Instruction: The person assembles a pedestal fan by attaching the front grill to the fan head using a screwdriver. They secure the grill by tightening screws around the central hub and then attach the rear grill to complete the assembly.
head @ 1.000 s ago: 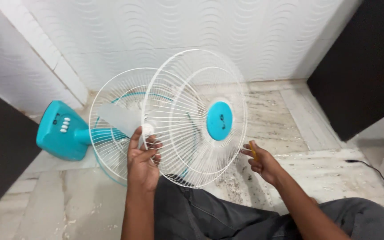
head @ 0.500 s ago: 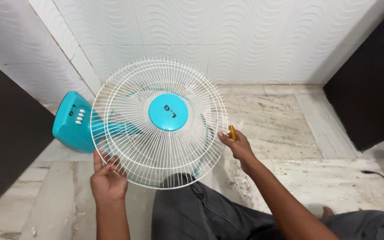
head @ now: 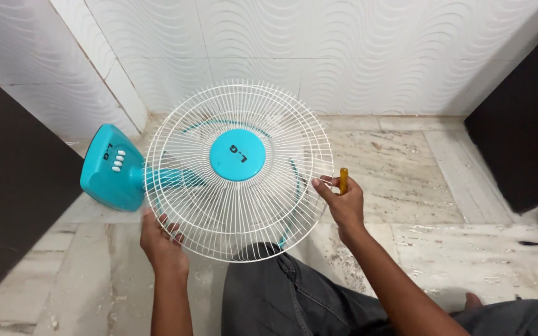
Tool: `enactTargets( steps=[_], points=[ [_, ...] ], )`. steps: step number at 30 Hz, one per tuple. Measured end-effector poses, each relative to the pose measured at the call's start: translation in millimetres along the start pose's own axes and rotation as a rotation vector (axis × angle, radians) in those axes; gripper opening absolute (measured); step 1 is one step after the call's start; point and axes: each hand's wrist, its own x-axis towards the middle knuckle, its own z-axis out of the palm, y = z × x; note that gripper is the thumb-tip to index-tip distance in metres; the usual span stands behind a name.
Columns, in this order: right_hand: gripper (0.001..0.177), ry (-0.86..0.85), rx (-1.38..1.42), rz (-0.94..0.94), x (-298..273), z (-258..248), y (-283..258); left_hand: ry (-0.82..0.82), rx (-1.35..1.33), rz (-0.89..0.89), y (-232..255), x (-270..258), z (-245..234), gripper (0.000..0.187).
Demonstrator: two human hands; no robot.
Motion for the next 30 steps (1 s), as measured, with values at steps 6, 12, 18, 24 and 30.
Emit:
enactTargets(
  steps=[6, 12, 18, 24, 30],
  points=[
    [0.072, 0.025, 0.044, 0.051, -4, 18, -13, -0.219, 0.151, 0.261, 0, -4, -1, 0.045],
    [0.078, -0.034, -0.155, 0.022, 8, 16, -9, -0.138, 0.367, 0.198, 5, 17, -5, 0.074],
    [0.077, -0.044, -0.279, 0.127, 18, 12, -18, -0.175, 0.335, -0.098, 17, 22, 6, 0.096],
    [0.053, -0.161, -0.214, 0.169, 24, 10, -19, -0.227, 0.395, -0.140, 17, 34, 11, 0.099],
    [0.042, -0.163, -0.248, 0.146, 34, 14, -5, -0.208, 0.447, -0.203, -1, 61, -2, 0.090]
  ],
)
